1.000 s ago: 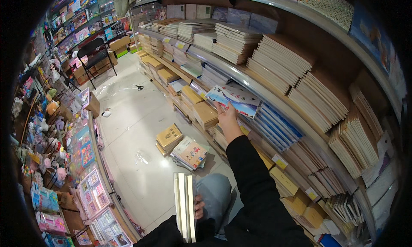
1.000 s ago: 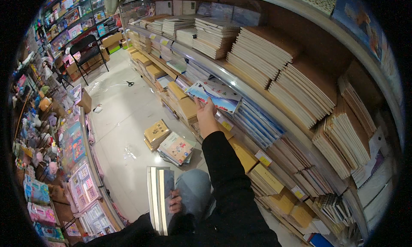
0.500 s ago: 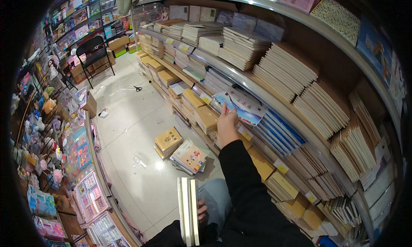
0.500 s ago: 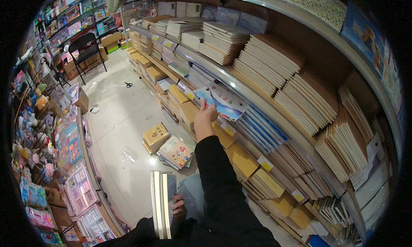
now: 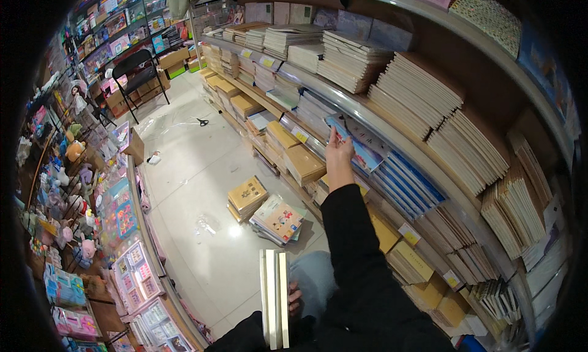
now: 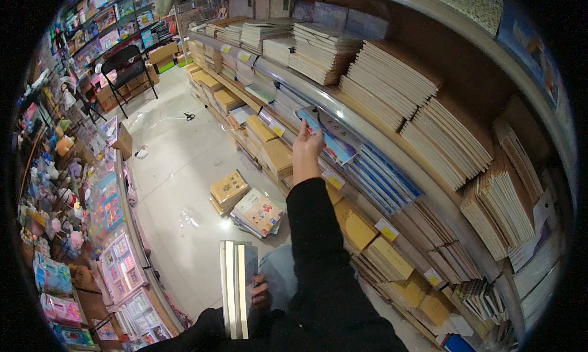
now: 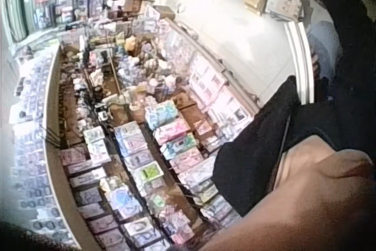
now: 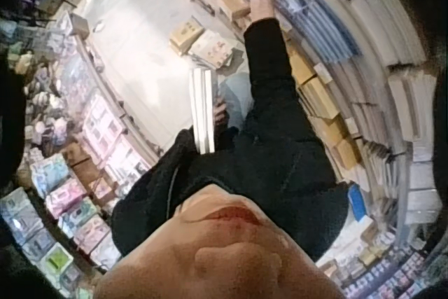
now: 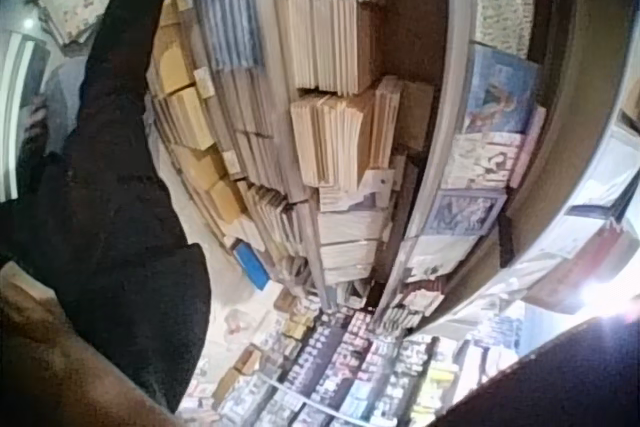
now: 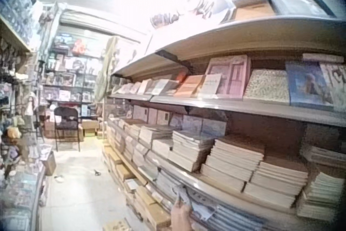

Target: The person sits on the floor and organizes notebooks on a shelf. They pick up stacks of notebooks, align them, and place them back on the shelf in an orderly manner.

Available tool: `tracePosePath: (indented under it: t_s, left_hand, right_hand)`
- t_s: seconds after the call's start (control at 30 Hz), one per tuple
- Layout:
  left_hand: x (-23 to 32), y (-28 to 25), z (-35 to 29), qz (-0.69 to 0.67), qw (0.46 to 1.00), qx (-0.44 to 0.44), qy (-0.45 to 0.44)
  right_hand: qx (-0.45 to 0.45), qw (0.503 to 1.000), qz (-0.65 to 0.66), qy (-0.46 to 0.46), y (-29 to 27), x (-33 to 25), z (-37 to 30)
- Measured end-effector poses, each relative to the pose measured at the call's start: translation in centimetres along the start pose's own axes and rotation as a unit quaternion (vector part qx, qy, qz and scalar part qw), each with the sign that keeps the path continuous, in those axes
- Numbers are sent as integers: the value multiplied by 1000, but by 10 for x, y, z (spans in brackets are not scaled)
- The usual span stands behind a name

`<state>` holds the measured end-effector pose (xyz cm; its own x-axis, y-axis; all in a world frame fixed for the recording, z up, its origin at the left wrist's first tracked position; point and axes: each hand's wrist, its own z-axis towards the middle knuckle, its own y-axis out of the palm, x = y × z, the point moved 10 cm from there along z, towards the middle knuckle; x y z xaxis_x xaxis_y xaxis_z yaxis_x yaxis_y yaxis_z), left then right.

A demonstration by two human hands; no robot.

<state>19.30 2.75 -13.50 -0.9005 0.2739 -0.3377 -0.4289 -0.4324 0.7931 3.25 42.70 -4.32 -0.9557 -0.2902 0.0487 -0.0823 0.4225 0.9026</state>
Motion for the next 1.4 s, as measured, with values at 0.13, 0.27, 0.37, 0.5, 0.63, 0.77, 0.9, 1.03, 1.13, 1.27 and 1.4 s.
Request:
tracePosePath:
  t_s: [0.13, 0.27, 0.37, 0.5, 0.63, 0.77, 0.9, 1.03, 1.13, 1.27, 1.4]
  left_hand:
    - [2, -1, 2, 2, 1000, -5, -10]
    - [1, 1, 1, 1, 1000, -17, -17]
    - [7, -2, -2, 23, 999, 6, 26]
    - [2, 6, -4, 19, 999, -23, -14]
    - [5, 3, -5, 23, 1000, -10, -8]
    - [3, 6, -3, 24, 998, -46, -29]
    - [-1, 7, 5, -29, 992, -81, -95]
    - [-2, 5, 13, -9, 993, -76, -89]
    - [-3, -11, 12, 44, 996, 75, 8]
    - [12, -38, -9, 316, 821, 470, 67]
    - [-20, -31, 56, 510, 706, 485, -79]
  right_hand:
    - [56, 986, -152, -51, 8, -24, 9]
    - [76, 936, -292, -180, 4, -56, 4]
    - [83, 913, -313, -249, -11, -60, -2]
    - [32, 936, -306, -171, 6, -43, 28]
    - [-47, 916, -396, 45, 16, -21, 51]
    - [-56, 916, -396, 30, -8, -41, 49]
    - [-67, 870, -488, 1, -9, -56, 47]
    - [-169, 799, -573, 62, -6, -49, 17]
    - [-248, 745, -606, 128, -46, -60, -61]
    - [-233, 740, -606, 177, -125, -153, -213]
    - [-170, 807, -561, 69, -158, -262, -347]
